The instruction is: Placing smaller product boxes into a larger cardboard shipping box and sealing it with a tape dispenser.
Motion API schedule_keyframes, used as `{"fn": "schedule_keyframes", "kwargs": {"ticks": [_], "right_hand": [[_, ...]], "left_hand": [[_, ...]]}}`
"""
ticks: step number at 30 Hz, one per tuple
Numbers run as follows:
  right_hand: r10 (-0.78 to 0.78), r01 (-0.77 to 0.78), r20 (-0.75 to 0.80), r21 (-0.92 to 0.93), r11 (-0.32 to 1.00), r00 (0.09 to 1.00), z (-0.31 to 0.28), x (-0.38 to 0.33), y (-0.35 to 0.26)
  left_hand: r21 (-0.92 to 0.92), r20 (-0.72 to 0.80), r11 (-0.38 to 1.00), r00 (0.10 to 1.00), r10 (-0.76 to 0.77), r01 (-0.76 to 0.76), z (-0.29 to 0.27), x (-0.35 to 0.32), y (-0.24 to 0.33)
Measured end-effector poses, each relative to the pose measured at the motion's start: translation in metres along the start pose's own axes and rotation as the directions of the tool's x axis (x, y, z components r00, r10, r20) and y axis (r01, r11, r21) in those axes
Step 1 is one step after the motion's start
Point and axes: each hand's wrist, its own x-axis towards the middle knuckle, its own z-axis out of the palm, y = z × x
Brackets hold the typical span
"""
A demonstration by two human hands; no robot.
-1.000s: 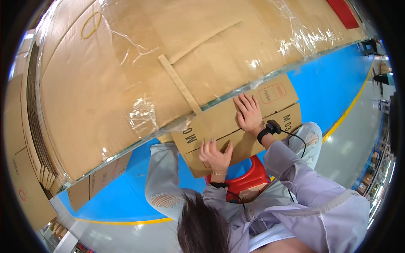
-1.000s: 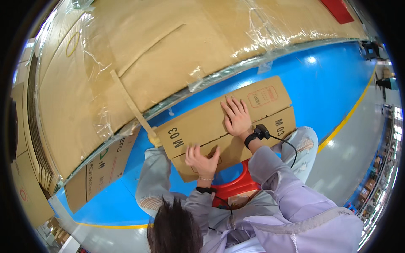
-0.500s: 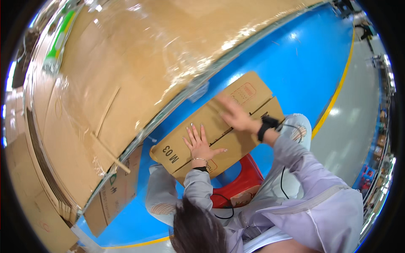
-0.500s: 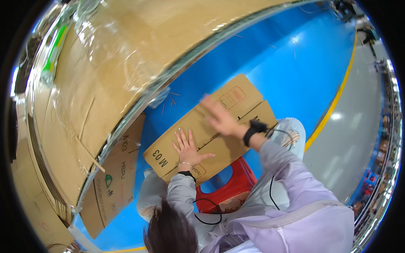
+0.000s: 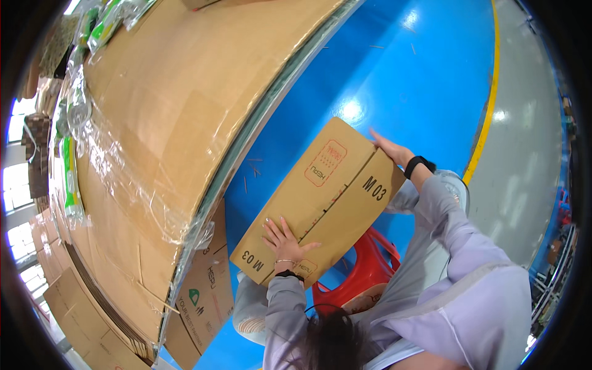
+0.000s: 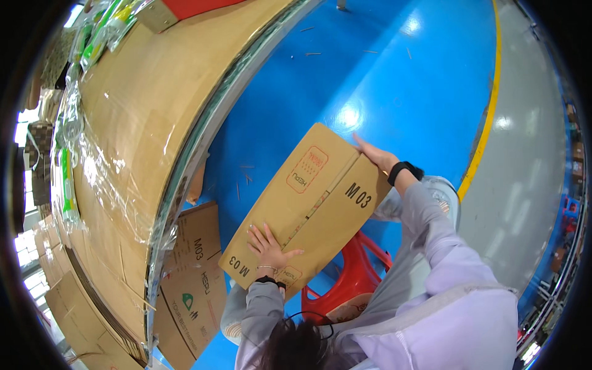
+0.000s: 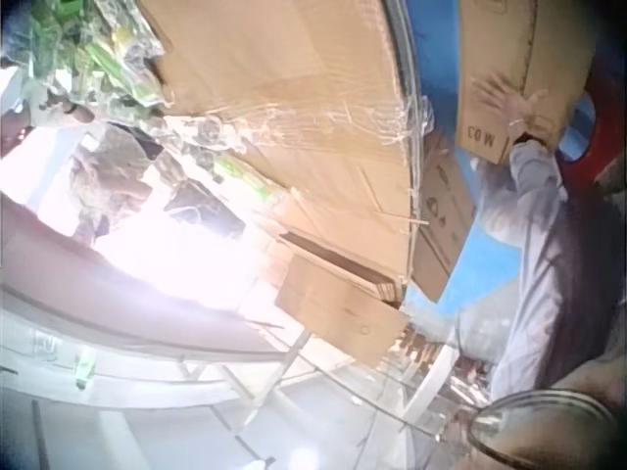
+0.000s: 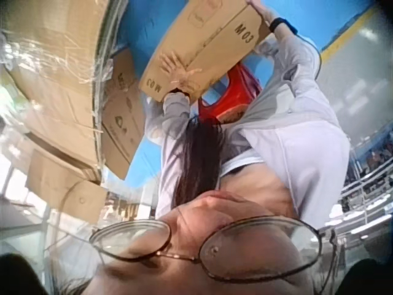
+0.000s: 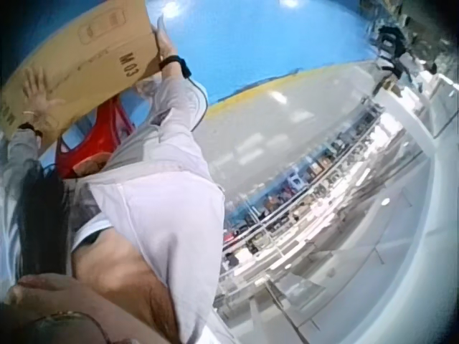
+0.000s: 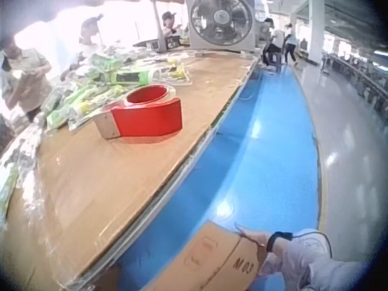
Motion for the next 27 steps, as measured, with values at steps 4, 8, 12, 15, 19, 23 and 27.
{"fn": "schedule_keyframes", "kwargs": {"ticks": [4,8,12,15,19,23,27], "right_hand": [[-0.087,-0.056,0.389,0.341,0.938,0.917,-0.028,-0.001,0.011],[-0.169,0.107,0.212,0.275,0.955,0.963,-0.012,-0.002,0.013],[-0.357,0.344,-0.235,-0.097,0.934,0.904,0.020,-0.008,0.009],[-0.449,0.347,-0.461,-0.290,0.892,0.765,0.037,-0.017,0.004],[-0.534,0.441,-0.454,-0.301,0.845,0.713,0.029,-0.013,0.013],[-0.698,0.539,-0.376,-0.448,0.713,0.610,0.025,-0.006,0.020],[-0.753,0.507,-0.389,-0.566,0.650,0.530,0.045,-0.001,0.010]], "left_hand": [[-0.075,-0.022,0.995,0.998,0.067,-0.068,0.001,0.007,0.010],[0.019,-0.037,0.999,0.999,0.036,-0.036,0.004,0.004,0.006],[-0.047,-0.201,0.994,0.976,0.084,-0.095,0.006,-0.004,0.008],[-0.023,-0.407,0.988,0.904,0.132,-0.155,0.013,-0.009,0.006],[-0.060,-0.567,0.993,0.815,-0.119,0.103,0.040,-0.035,-0.002],[-0.706,-0.340,0.560,0.487,-0.805,0.433,0.070,-0.061,-0.043],[-0.997,-0.022,-0.041,0.742,-0.671,-0.066,0.088,-0.083,-0.119]]}}
